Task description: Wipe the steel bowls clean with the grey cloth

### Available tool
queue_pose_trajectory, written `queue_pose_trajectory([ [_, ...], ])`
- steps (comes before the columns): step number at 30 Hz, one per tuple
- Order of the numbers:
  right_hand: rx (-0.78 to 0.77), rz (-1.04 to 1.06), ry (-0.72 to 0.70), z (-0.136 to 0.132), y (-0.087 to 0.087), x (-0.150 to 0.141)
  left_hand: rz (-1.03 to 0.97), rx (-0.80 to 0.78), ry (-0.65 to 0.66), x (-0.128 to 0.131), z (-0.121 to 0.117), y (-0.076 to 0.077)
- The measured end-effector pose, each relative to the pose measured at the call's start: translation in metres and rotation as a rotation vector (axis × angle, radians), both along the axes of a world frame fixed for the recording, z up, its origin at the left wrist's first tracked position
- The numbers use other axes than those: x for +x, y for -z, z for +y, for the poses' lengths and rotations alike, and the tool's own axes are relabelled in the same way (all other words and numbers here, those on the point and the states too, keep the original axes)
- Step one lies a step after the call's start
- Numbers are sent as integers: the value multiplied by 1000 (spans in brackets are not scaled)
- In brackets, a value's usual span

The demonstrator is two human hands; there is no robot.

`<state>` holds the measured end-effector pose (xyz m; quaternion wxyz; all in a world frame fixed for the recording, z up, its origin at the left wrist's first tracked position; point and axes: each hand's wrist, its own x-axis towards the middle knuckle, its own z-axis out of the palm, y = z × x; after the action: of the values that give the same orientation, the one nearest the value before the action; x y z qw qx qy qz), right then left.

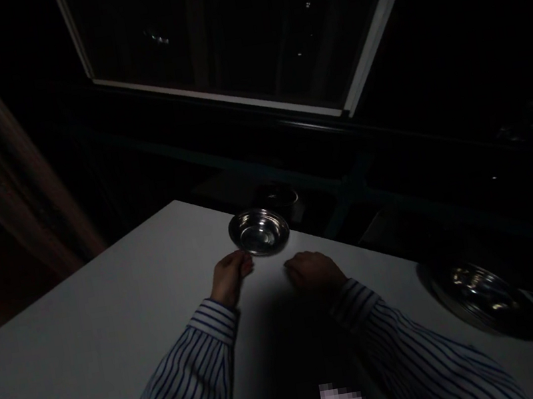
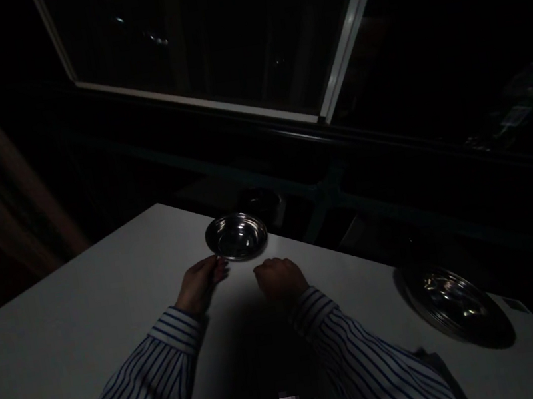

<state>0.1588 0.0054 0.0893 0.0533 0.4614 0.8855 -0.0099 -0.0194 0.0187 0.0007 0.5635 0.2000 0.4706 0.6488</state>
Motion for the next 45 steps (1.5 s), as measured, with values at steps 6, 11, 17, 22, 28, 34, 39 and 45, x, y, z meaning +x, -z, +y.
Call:
queue_pose_trajectory([
  [6,72,-22,-76,41,4,-51,-115,44,38,1,1,9],
  [11,47,-88,-146,53,6,-71,-150,83,48,-1,4,17],
  [17,54,-116,-181,52,0,-76,-158,110,27,-3,5,16],
  [22,65,-134,-182,49,-3,-80,-157,125,1,-3,4,14],
  [28,85,-166,-175,46,-5,-83,-168,139,-7,-4,3,14],
  [34,88,-187,-198,43,-6,-86,-174,140,-9,-3,3,15],
  [39,104,-175,-214,41,-6,-88,-173,143,14,-4,1,14],
  [45,199,-100,-161,44,-8,-82,-183,151,7,-4,0,13],
])
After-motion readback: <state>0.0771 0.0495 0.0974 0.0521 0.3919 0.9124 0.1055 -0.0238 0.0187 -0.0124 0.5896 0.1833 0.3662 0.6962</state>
